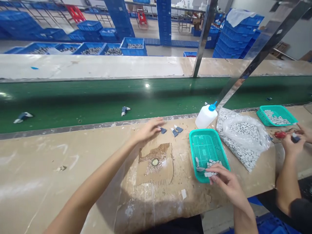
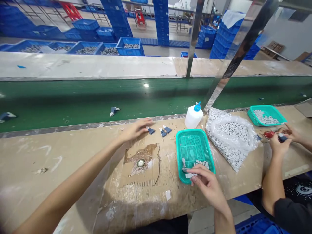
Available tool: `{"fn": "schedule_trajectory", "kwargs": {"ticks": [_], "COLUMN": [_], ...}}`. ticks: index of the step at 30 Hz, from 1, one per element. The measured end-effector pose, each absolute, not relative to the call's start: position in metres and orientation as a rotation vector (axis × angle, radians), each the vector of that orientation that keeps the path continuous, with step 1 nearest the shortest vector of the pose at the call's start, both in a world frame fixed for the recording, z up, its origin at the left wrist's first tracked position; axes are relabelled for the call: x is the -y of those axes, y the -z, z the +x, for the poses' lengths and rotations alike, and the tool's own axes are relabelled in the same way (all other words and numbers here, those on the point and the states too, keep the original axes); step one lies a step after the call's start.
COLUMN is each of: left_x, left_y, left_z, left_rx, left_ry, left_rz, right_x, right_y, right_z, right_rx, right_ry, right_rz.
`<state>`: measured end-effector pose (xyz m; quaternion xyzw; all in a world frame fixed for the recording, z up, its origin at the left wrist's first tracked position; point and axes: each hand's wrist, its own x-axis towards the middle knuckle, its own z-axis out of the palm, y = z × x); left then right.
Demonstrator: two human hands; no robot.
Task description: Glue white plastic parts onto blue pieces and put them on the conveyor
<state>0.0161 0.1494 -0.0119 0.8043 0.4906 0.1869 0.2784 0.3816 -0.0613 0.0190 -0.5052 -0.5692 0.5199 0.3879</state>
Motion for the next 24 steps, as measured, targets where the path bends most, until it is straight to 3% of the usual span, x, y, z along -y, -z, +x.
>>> {"fn": "schedule_trajectory", "kwargs": {"ticks": [2, 7, 11, 17, 24], "left_x": [-0.138, -0.116, -0.084, -0.020, 0.021], "left_y": [0.021, 0.029, 0.017, -0.002, 0.002], "left_z": [0.027, 0.031, 0.026, 0.014, 0.013], "left_rx": [-1.163, -1.377, -1.527, -1.148, -1.078], "left_ry": [-0.462, -0.654, -0.983, -1.043, -1.151], "left_rz": [2.207, 2.086, 1.625, 0.534, 0.410], "right_x": [0.064, 0.067, 0.065, 0.053, 0.045], "right_y": [-0.015, -0.004, -0.004, 0.005, 0.006], "right_z": [0.367, 0.320, 0.279, 0.238, 0.228], "right_rx": [1.390, 0.978, 0.834, 0.768, 0.855], "right_ry": [-1.409, -1.620, -1.722, -1.855, -1.783], "right_rz": [-1.181, -0.927, -0.847, -1.060, -1.277]}}
